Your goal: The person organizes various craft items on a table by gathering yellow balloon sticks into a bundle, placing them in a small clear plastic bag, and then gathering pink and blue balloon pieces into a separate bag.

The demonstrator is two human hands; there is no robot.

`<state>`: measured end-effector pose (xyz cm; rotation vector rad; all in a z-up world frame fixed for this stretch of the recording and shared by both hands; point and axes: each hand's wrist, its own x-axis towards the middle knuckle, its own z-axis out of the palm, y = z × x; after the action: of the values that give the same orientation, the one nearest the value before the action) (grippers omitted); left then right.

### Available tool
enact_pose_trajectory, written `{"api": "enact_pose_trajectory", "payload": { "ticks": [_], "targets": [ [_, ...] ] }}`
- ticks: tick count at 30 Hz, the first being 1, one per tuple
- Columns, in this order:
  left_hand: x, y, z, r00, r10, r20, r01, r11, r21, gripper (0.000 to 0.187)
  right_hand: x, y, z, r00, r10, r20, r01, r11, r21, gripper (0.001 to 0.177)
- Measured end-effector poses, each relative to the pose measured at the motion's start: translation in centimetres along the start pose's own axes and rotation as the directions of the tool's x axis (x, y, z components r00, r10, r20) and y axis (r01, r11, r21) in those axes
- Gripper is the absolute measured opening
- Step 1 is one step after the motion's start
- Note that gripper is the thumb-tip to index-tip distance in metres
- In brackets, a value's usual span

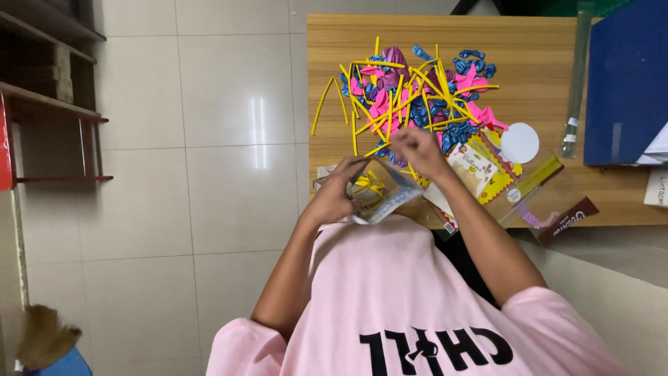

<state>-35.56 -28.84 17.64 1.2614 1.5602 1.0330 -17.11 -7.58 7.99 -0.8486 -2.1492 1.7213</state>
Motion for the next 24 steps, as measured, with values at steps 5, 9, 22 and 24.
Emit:
{"api": "enact_pose_trajectory", "payload": {
  "ticks": [5,9,22,24],
  "targets": [
    [-0.4,-0.9,0.3,1.0,-0.027,0.014,0.027,1.0,0.011,0.084,6.8,7.2,-2.0,0.966,0.118,-0.23,-0.185,0.938,-0.294,0.028],
    [-0.5,-0.9,0.2,0.999,-0.039,-0.014,0.039,0.999,0.019,0.08,10.8,10.8,-1.1,0.845,0.386,-0.371,-0.523,0.745,-0.414,0.057],
    [0.2,0.0,0.5,0.999,-0.034,0.04,0.033,0.999,0.027,0.086,10.4,17.8,1.3,0.727,0.076,-0.683,-0.509,0.727,-0.461,0.023],
    [0.5,-0.8,0.7,0.999,-0.01,0.038,0.008,0.999,0.046,0.085,9.7,20.0,0.3,0.709,0.052,-0.703,-0.397,0.854,-0.337,0.017]
  ]
}}
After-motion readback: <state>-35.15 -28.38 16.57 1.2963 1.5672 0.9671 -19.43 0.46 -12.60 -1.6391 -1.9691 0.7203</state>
